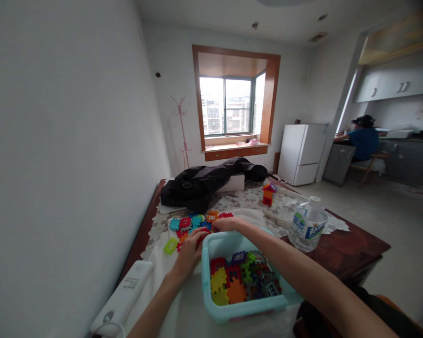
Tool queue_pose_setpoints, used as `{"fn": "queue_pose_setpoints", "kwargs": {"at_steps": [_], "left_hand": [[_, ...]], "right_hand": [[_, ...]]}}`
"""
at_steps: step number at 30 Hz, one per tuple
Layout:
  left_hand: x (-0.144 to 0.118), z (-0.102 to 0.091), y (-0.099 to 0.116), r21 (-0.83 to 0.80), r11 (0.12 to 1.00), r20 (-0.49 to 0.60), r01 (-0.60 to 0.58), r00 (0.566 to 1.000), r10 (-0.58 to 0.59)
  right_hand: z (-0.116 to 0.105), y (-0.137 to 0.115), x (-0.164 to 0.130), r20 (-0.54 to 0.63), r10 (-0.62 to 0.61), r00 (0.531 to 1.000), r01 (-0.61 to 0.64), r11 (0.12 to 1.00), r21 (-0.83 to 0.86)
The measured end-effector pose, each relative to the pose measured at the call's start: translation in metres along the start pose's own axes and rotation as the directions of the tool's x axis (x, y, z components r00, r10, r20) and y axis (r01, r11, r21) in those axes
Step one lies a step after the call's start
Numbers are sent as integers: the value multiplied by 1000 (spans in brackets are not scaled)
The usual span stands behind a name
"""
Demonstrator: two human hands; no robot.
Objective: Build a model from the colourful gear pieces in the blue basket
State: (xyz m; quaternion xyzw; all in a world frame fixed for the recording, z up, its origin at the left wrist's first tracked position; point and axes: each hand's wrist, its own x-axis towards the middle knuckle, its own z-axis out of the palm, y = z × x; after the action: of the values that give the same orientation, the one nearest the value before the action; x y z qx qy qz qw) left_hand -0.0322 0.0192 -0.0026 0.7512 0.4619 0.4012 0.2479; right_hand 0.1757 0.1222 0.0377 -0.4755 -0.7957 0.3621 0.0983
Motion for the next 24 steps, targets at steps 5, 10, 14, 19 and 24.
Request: {"fn": "queue_pose_setpoints", "kwargs": {"at_steps": [5,10,14,19,24], "left_hand": [[5,2,-18,-131,988,-165,85,981,-106],[14,-2,-29,-367,928,-345,62,918,-197],[18,-7,-34,-475,878,-410,64,866,-285],[17,-7,-31,-575,813,-376,92,853,-363],[13,-1,-14,-618,785,-253,50,932,-259]], "right_hand": [[0,-2,13,42,-136,990,139,987,-85],[2,0,17,-50,-136,989,142,978,150],[-1,-3,17,-188,-135,973,190,928,319],[-4,-12,15,-222,-105,969,222,760,610],[1,-15,10,-139,-106,985,173,710,682]]}}
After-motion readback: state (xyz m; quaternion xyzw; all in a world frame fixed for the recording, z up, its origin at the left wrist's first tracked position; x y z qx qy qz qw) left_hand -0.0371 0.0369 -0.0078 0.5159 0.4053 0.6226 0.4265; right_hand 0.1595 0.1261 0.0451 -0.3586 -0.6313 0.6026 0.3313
